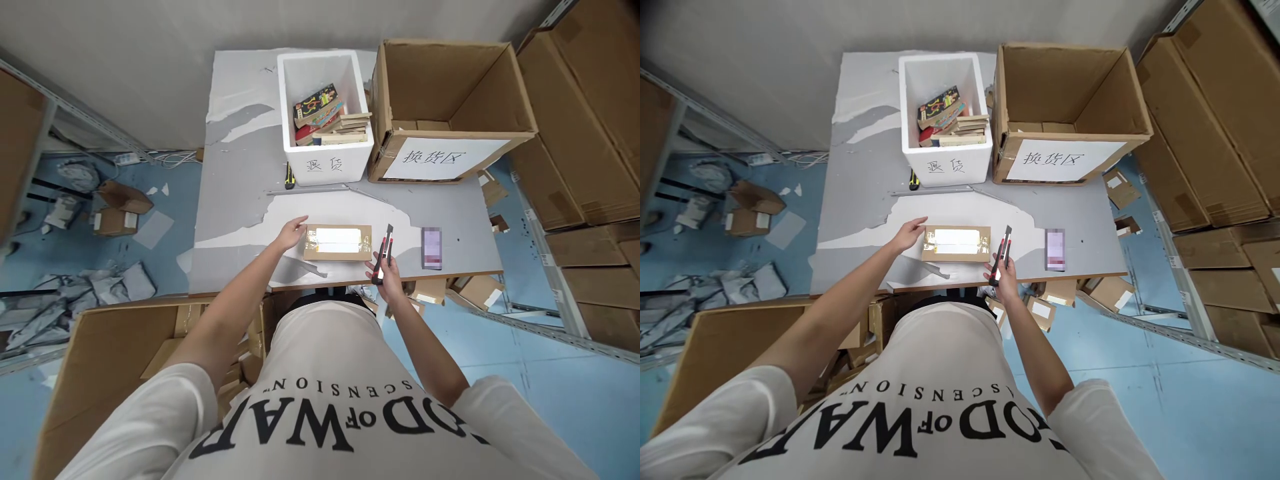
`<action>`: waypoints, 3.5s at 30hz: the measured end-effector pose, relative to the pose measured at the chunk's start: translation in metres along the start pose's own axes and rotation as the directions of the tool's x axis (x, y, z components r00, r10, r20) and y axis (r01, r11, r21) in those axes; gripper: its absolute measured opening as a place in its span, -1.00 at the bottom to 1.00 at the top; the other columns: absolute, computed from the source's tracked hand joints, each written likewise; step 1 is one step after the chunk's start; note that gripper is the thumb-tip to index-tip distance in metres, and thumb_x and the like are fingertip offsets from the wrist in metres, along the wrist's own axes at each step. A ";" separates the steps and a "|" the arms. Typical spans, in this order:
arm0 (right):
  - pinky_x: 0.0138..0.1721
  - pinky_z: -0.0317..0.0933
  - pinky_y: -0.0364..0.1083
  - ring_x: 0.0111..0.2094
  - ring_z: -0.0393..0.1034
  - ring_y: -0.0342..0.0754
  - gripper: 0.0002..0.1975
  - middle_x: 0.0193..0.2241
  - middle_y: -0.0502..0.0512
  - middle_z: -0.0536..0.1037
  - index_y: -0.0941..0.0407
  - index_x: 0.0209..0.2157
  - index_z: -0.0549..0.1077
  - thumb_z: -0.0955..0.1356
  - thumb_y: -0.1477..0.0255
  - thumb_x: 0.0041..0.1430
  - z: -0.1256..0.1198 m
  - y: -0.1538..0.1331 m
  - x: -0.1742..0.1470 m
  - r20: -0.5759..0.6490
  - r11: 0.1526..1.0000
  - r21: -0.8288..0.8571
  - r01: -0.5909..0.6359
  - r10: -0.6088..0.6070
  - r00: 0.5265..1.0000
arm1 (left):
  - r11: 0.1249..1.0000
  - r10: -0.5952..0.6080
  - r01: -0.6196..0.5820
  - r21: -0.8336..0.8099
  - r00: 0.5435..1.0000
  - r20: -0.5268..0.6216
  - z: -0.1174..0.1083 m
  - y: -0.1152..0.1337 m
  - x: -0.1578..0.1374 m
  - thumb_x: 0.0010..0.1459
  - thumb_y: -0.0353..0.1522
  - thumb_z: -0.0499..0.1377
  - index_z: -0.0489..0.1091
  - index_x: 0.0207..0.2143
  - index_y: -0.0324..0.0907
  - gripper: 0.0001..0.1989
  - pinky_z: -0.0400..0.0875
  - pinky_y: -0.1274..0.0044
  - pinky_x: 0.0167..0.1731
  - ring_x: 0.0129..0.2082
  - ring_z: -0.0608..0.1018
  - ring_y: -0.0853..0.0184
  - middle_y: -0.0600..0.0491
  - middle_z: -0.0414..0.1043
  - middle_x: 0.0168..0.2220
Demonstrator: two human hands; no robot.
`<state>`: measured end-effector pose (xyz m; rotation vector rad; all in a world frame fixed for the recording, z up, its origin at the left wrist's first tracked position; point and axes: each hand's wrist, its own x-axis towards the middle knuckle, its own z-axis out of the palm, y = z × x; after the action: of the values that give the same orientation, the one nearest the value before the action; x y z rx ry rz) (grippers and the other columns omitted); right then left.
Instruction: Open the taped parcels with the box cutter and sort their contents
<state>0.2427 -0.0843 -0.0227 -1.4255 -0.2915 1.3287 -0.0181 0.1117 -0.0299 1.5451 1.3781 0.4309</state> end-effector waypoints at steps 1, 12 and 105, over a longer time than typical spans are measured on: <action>-0.34 0.47 -0.05 -0.19 0.51 -0.08 -0.54 0.11 0.01 0.34 -0.10 -0.10 0.20 0.37 0.02 0.05 0.006 0.004 0.001 -0.004 1.000 0.001 -0.006 0.006 1.000 | 0.992 -0.068 0.076 -0.097 0.995 0.079 -0.002 -0.002 0.001 0.17 -0.11 0.07 0.33 0.12 -0.20 -0.46 0.33 0.22 0.09 0.11 0.41 0.11 -0.14 0.37 0.13; -0.17 0.43 -0.05 -0.32 0.47 -0.18 -0.53 -0.08 0.02 0.48 0.01 -0.14 0.25 0.41 0.08 -0.01 0.020 -0.052 0.082 0.080 0.978 -0.128 0.164 -0.155 0.985 | 0.853 -0.121 0.088 -0.514 0.992 -0.029 0.025 -0.024 -0.054 -0.10 0.02 0.29 0.46 -0.05 -0.23 -0.35 0.47 0.31 -0.04 -0.10 0.55 0.21 -0.10 0.52 -0.07; -0.73 0.09 -0.21 -0.68 0.16 -0.28 -0.25 -0.38 -0.02 0.51 -0.03 0.27 0.17 0.41 0.15 0.07 -0.054 -0.059 0.030 0.349 0.856 -0.516 0.020 0.189 0.918 | 0.826 0.446 -0.411 0.386 0.895 -0.002 0.030 0.002 -0.016 -0.46 0.07 0.42 0.18 0.20 -0.25 0.17 -0.04 0.08 0.27 0.29 0.03 -0.23 -0.30 0.06 0.25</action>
<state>0.3246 -0.0679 -0.0045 -1.6065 -0.9157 1.6918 0.0018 0.0851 -0.0366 2.1996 1.2208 0.5362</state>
